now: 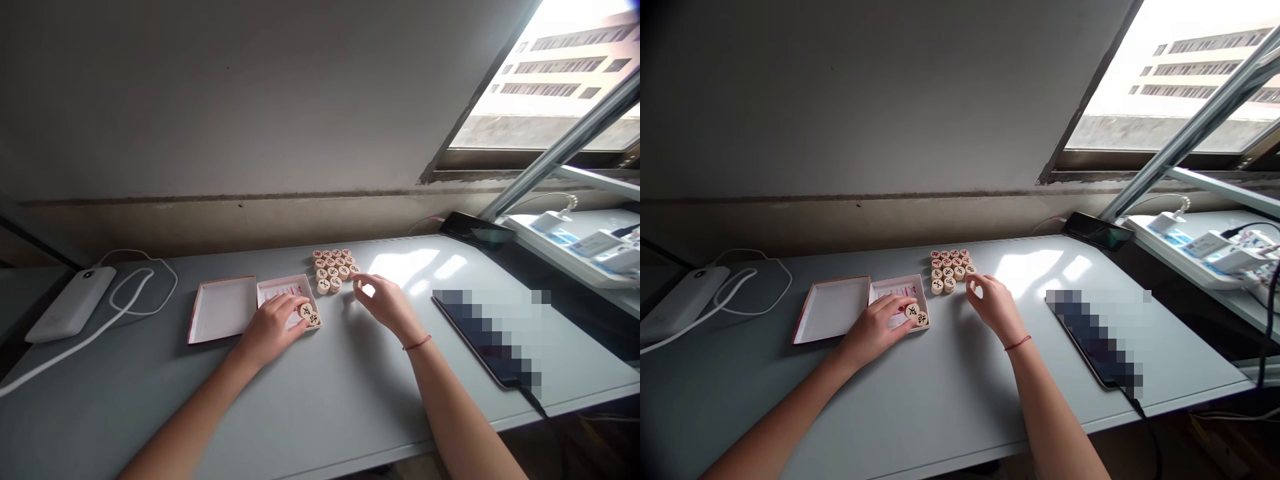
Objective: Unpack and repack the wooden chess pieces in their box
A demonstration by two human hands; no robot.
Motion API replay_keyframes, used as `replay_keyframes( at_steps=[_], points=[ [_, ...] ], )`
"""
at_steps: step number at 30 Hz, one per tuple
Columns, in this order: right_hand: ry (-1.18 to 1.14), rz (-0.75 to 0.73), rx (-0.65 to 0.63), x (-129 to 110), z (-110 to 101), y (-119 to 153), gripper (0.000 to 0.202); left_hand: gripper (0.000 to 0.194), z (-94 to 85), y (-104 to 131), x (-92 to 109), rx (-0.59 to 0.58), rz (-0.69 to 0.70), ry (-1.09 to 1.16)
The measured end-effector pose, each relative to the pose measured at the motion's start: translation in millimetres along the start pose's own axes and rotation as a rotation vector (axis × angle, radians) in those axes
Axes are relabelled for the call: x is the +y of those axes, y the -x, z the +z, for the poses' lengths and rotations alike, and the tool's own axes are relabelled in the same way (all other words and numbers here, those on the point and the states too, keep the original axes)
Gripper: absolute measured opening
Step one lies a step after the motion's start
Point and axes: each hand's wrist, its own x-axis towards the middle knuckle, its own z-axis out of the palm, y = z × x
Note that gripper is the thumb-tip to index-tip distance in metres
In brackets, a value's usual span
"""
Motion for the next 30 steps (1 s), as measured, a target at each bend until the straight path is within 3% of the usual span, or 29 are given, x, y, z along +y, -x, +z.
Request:
replay_keyframes(
  at_steps=[6,10,13,17,19,23,26,30],
  points=[
    [-0.026,0.022,0.050,-4,13,7,0.014,0.020,2.5,0,-3,0.037,0.022,-0.029],
    [-0.137,-0.082,0.113,-29,19,15,0.021,0.009,5.7,1,0,0.125,0.040,-0.095],
    [-0.328,-0.205,0.025,-58,26,29,0.027,0.007,11.4,3,5,0.184,0.065,-0.159],
    [-0.390,-0.253,-0.027,-76,31,39,0.013,0.005,17.6,5,12,0.190,0.072,-0.201],
    [-0.395,-0.226,0.023,-67,29,35,0.012,0.003,18.7,5,12,0.174,0.074,-0.203],
    [-0.249,-0.072,0.230,-29,19,17,0.019,0.025,19.2,5,8,0.141,0.061,-0.194],
    [-0.112,-0.019,0.230,-9,19,8,0.019,0.022,19.6,6,5,0.141,0.054,-0.184],
    [-0.065,-0.037,0.181,-3,30,6,0.013,0.021,18.4,5,4,0.165,0.067,-0.186]
  ],
)
